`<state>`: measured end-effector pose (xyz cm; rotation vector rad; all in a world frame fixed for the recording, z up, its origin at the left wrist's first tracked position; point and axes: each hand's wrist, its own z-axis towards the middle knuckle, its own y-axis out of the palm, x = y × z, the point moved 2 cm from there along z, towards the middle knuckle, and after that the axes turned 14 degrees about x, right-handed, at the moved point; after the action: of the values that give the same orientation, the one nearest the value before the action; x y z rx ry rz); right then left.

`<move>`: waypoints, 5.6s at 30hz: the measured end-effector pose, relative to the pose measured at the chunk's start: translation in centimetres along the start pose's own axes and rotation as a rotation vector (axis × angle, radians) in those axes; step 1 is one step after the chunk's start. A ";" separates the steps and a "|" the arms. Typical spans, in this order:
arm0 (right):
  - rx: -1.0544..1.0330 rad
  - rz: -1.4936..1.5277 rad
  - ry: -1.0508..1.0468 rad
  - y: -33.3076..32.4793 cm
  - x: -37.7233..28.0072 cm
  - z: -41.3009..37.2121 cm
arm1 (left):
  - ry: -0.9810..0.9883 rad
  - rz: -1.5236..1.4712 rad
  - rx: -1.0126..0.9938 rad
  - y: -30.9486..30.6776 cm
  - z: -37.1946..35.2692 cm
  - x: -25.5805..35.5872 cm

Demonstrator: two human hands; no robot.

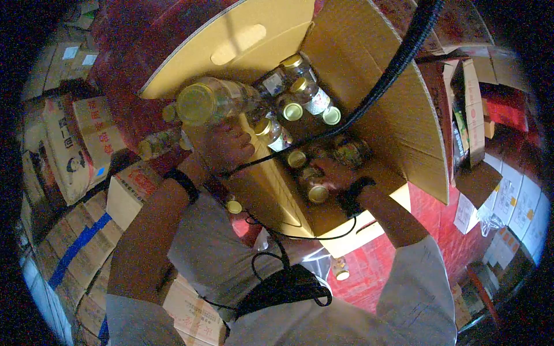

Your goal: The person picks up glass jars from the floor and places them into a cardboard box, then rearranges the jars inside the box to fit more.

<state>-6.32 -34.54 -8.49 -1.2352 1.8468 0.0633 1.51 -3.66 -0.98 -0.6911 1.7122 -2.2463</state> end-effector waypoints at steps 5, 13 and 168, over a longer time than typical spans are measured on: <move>0.070 0.115 0.342 -4.8 -5.6 5.3 | 0.030 0.035 0.021 0.0 0.2 -0.1; 0.185 -0.092 -0.125 1.4 -6.3 16.6 | -0.020 -0.010 0.016 -0.4 0.5 0.0; 0.364 0.408 0.161 4.0 -0.2 29.5 | 0.069 -0.011 -0.009 -0.1 0.8 -0.4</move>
<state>9.38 -18.29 -27.83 -0.6194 2.1124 -0.1478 2.27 -4.10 -0.81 -0.6333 1.7546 -2.2971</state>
